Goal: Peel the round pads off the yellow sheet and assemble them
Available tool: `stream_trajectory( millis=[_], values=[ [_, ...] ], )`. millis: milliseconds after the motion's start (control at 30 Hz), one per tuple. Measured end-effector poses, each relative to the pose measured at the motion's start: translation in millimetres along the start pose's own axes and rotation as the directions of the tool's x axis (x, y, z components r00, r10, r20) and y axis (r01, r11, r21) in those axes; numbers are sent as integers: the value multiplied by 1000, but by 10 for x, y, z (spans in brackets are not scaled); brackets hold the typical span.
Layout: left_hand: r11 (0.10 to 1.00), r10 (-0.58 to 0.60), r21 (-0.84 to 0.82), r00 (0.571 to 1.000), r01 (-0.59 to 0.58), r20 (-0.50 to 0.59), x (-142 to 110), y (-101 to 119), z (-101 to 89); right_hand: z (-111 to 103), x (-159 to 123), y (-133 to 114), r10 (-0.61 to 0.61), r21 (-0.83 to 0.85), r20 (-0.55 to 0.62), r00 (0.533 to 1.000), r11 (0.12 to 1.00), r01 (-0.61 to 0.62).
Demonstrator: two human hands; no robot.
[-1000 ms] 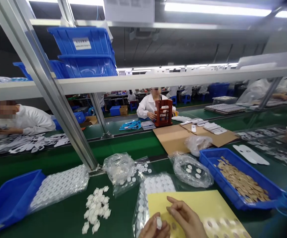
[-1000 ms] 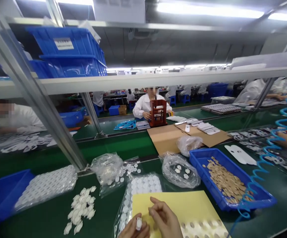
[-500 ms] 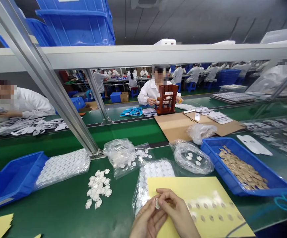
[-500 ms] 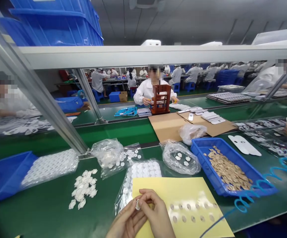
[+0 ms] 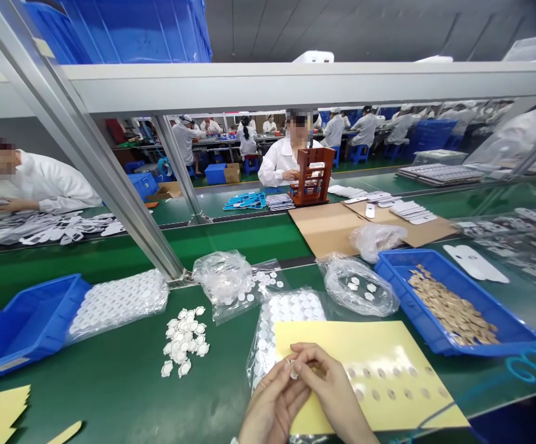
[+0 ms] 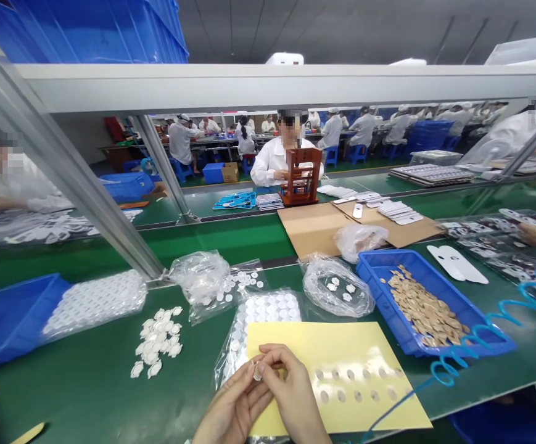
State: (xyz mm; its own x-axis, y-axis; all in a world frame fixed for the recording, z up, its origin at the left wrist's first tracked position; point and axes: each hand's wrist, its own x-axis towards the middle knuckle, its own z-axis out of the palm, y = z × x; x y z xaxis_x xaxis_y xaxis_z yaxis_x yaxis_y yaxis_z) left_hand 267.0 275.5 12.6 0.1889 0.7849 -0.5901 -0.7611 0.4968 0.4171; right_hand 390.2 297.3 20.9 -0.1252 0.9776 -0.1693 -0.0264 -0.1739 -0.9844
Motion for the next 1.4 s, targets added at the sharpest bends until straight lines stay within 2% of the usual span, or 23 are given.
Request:
stream_trajectory(
  millis=[433,1400],
  values=[
    [1000,13,22,999,-13,-30,-63,10,76,-3,-18,-8,-21,-12,3,1000,1000,21],
    [999,24,33,1000,-24,-7,-95,30,115,31,-9,60,-94,-30,-9,996,995,93]
  ],
)
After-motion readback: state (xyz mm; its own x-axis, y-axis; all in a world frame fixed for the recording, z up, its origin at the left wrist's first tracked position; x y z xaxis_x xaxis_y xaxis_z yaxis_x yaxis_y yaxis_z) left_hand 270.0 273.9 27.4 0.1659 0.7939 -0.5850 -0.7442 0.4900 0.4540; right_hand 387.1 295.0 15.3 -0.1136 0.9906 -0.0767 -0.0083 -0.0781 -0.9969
